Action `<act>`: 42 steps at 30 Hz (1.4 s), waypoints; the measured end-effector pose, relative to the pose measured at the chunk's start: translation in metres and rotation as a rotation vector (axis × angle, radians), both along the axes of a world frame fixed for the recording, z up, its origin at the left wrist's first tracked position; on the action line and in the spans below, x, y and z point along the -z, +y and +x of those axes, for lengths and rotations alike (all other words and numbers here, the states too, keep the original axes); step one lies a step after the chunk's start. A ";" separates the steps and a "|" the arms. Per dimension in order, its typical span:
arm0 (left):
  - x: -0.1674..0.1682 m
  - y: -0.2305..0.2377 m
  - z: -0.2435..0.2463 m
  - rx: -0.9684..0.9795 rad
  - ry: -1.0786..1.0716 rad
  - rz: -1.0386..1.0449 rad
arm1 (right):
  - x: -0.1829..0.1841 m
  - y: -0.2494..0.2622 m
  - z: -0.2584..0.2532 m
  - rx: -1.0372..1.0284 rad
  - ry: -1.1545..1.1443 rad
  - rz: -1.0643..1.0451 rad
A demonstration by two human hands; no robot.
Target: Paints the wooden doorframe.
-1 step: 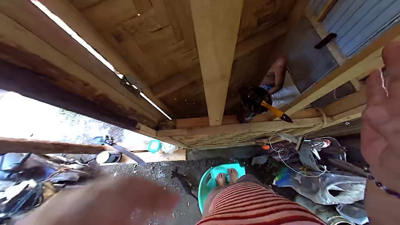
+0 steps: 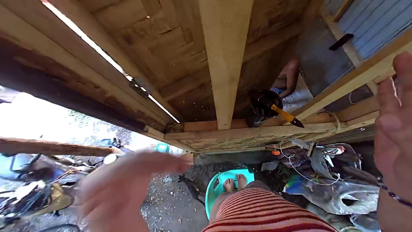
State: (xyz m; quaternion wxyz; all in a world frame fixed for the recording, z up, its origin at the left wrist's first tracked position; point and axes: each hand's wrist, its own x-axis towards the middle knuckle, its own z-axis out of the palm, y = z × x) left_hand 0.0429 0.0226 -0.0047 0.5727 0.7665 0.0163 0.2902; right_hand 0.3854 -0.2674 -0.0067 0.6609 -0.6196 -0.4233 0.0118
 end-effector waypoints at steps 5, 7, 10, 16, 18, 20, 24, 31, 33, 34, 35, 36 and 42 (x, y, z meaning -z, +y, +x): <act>0.078 0.048 0.068 -0.434 1.023 0.565 | 0.025 -0.015 0.002 0.016 0.128 0.015; 0.114 0.059 0.076 -0.526 1.158 0.559 | 0.038 -0.020 0.003 0.015 0.139 -0.019; 0.140 0.062 0.091 -0.614 1.310 0.498 | 0.052 -0.027 0.001 0.011 0.152 -0.066; 0.157 0.058 0.109 -0.721 1.430 0.489 | 0.065 -0.031 -0.008 0.001 0.191 -0.110; 0.159 0.057 0.112 -0.752 1.425 0.494 | 0.068 -0.031 -0.008 -0.001 0.201 -0.120; 0.159 0.056 0.113 -0.769 1.412 0.483 | 0.072 -0.030 -0.008 -0.015 0.206 -0.115; 0.153 0.050 0.120 -0.755 1.410 0.405 | 0.080 -0.029 -0.009 -0.054 0.218 -0.120; 0.153 0.055 0.132 -0.790 1.471 0.464 | 0.091 -0.020 -0.011 -0.103 0.256 -0.131; 0.152 0.065 0.130 -0.778 1.503 0.495 | 0.091 -0.020 -0.010 -0.104 0.259 -0.135; 0.151 0.067 0.129 -0.769 1.512 0.507 | 0.091 -0.020 -0.010 -0.100 0.265 -0.137; 0.149 0.069 0.128 -0.757 1.515 0.513 | 0.091 -0.021 -0.009 -0.099 0.268 -0.138; 0.146 0.071 0.127 -0.738 1.534 0.518 | 0.092 -0.022 -0.009 -0.096 0.269 -0.141; 0.142 0.078 0.134 -0.661 1.562 0.606 | 0.096 -0.028 -0.012 -0.072 0.291 -0.149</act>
